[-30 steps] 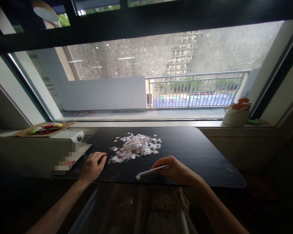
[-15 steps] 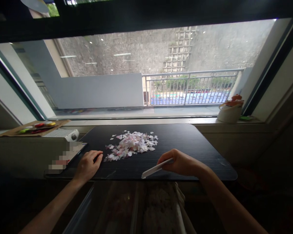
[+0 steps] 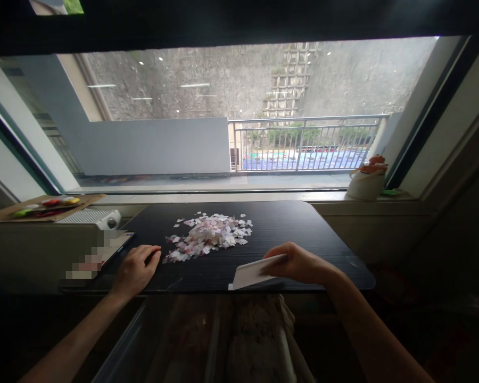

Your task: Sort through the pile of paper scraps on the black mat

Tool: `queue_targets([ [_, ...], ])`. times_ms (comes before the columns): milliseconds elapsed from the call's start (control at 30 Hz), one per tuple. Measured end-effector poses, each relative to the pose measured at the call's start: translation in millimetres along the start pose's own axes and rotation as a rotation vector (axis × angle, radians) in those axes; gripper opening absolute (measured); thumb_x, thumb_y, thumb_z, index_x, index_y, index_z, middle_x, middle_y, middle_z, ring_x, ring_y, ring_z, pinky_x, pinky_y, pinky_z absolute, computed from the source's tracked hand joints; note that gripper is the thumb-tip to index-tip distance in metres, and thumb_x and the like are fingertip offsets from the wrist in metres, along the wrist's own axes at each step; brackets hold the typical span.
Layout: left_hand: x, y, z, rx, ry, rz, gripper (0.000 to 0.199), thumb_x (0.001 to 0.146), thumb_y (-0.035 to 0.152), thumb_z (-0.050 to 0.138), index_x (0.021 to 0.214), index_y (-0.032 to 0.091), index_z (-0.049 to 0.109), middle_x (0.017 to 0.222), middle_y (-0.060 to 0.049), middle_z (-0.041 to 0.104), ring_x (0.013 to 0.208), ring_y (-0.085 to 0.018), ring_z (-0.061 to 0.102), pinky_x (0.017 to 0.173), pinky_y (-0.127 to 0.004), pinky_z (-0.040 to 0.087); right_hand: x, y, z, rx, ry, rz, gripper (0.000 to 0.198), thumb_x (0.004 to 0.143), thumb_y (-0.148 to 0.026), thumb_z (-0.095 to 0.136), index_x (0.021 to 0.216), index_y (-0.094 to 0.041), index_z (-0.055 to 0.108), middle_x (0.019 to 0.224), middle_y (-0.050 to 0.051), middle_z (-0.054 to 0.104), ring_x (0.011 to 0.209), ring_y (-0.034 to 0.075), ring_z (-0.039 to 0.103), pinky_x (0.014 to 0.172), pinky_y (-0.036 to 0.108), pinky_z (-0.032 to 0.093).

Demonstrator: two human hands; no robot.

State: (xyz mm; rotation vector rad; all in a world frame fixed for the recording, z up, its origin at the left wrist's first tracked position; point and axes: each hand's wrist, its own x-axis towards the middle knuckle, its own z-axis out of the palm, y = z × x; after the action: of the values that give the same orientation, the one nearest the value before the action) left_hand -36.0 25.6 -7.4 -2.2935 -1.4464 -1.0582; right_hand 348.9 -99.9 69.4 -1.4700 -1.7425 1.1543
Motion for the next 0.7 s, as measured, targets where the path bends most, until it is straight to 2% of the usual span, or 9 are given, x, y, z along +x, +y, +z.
queue_targets([
  [133,0,-1,1,0.003,0.008,0.005,0.032,0.086,0.036,0.040,0.085,0.017,0.066,0.086,-0.009,0.069,0.082,-0.025,0.060,0.079,-0.040,0.049,3,7,0,0.179,0.021,0.030,0.035,0.060,-0.039,0.080,0.081,-0.012,0.073,0.075,0.006,0.074,0.065,0.016,0.064,0.062,0.026,0.051],
  [333,1,-1,-1,-0.005,0.015,0.020,0.032,0.085,0.036,0.040,0.084,0.017,0.065,0.084,-0.010,0.069,0.080,-0.025,0.060,0.078,-0.039,0.049,12,8,2,0.335,-0.055,0.094,0.028,0.055,-0.027,0.083,0.079,-0.015,0.076,0.073,0.002,0.075,0.062,0.014,0.065,0.060,0.023,0.051],
  [700,2,-2,-3,-0.019,0.031,-0.002,0.030,0.084,0.036,0.041,0.084,0.019,0.065,0.084,-0.009,0.068,0.081,-0.025,0.061,0.078,-0.041,0.049,5,8,-3,0.318,-0.044,0.128,0.025,0.053,-0.026,0.083,0.073,-0.014,0.074,0.066,-0.001,0.072,0.058,0.013,0.063,0.055,0.022,0.048],
])
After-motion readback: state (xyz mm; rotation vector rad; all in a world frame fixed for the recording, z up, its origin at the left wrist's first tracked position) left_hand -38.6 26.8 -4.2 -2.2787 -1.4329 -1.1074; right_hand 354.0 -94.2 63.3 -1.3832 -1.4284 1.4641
